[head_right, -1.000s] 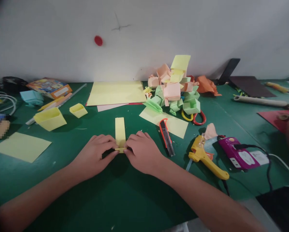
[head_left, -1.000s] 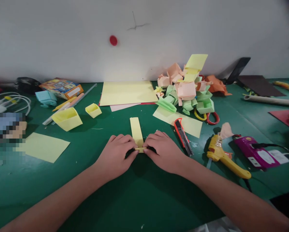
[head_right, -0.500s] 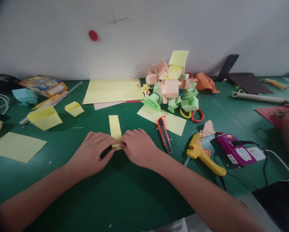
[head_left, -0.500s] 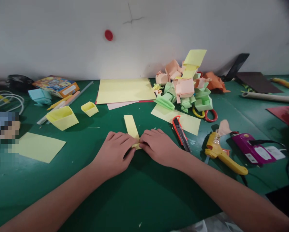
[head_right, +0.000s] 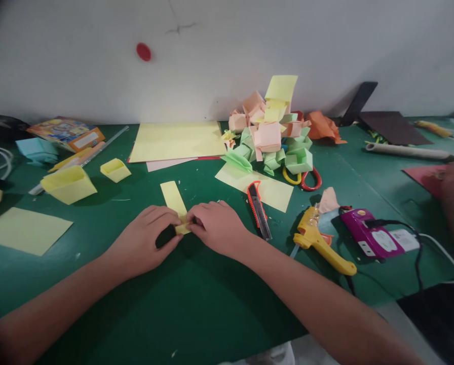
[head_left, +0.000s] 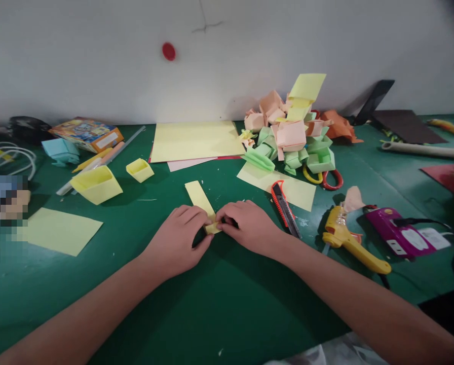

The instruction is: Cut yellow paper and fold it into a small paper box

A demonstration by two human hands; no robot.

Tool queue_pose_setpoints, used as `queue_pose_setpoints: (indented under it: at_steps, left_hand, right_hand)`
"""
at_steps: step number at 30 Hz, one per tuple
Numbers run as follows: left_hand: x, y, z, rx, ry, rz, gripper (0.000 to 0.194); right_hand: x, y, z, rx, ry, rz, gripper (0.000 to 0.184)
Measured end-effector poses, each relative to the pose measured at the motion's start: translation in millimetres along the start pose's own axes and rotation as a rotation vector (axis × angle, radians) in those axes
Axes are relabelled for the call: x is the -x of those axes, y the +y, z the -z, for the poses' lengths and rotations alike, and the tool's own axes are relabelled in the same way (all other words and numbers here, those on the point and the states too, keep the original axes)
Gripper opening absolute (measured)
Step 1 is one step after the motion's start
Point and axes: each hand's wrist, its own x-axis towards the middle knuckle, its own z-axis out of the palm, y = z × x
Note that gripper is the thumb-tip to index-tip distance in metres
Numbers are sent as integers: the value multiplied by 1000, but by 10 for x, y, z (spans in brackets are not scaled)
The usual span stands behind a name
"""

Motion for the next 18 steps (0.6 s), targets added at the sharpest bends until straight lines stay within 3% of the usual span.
queue_pose_setpoints:
  at_steps: [14, 18]
  left_hand:
    - [-18, -12, -7, 22, -46, 22, 10]
    - [35, 76, -2, -183, 2, -90, 19]
  right_hand:
    - [-33, 25, -53, 4, 37, 7, 3]
    - [-31, 31, -65, 58, 32, 0, 5]
